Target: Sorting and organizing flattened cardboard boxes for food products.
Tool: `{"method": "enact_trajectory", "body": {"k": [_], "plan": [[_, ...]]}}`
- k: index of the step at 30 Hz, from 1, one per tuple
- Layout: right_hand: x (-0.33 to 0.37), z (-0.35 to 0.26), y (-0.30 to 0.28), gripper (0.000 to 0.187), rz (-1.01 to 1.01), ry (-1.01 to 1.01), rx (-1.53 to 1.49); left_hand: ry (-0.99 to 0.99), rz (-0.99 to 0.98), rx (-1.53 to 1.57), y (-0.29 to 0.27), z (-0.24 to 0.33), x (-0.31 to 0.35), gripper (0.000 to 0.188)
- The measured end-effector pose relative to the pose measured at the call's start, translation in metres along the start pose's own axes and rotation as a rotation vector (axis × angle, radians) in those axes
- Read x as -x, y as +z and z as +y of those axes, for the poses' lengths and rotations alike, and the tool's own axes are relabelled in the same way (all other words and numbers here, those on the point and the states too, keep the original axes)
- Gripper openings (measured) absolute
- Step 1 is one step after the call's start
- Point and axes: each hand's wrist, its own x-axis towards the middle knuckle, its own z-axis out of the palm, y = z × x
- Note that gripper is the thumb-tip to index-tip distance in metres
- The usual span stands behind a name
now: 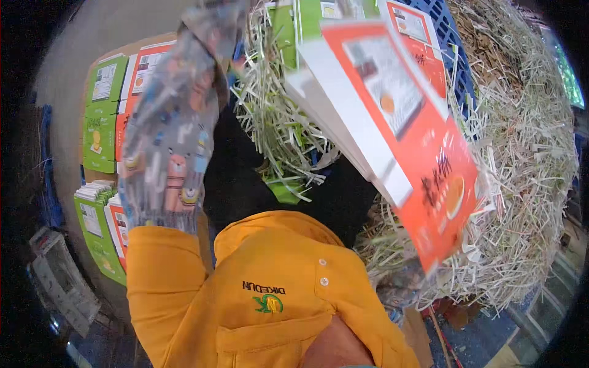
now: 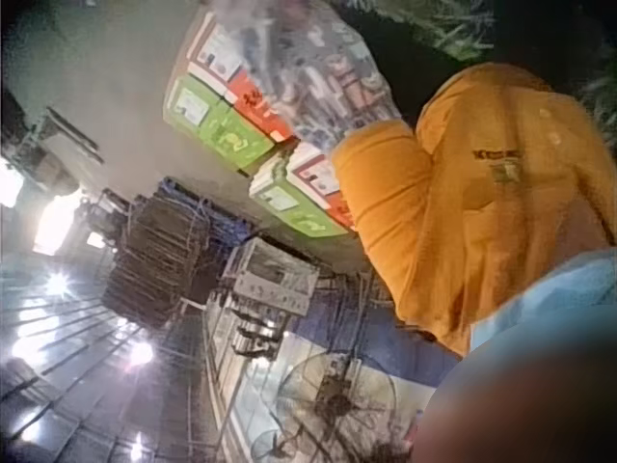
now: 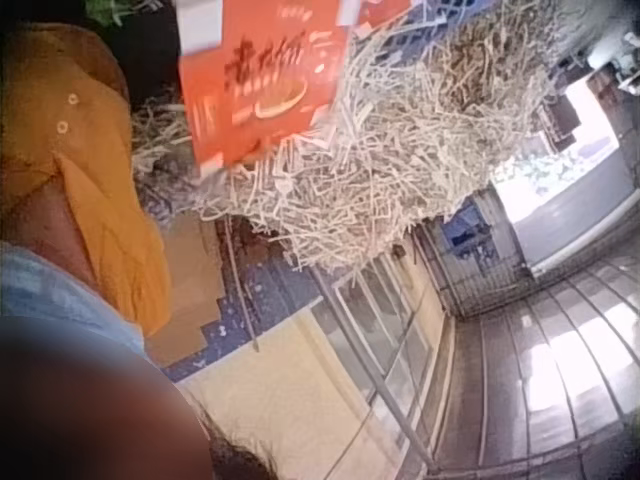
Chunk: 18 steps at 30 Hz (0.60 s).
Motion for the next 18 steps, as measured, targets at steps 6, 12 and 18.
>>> {"method": "enact_trajectory", "body": {"k": [6,12,18], "plan": [[-0.039,0.092,0.056,0.039,-0.211,-0.216,0.283,0.272,0.642,-0.106,0.048,-0.068,-0.146,0.031],[-0.076,0.186,0.102,0.024,-0.313,0.035,0.063,-0.955,-0.709,0.853,0.112,0.027,0.030,0.057],[-0.037,0.193,0.119,0.025,-0.180,0.523,-0.347,-1.402,-0.290,1.594,0.151,0.094,0.117,0.034]]}}
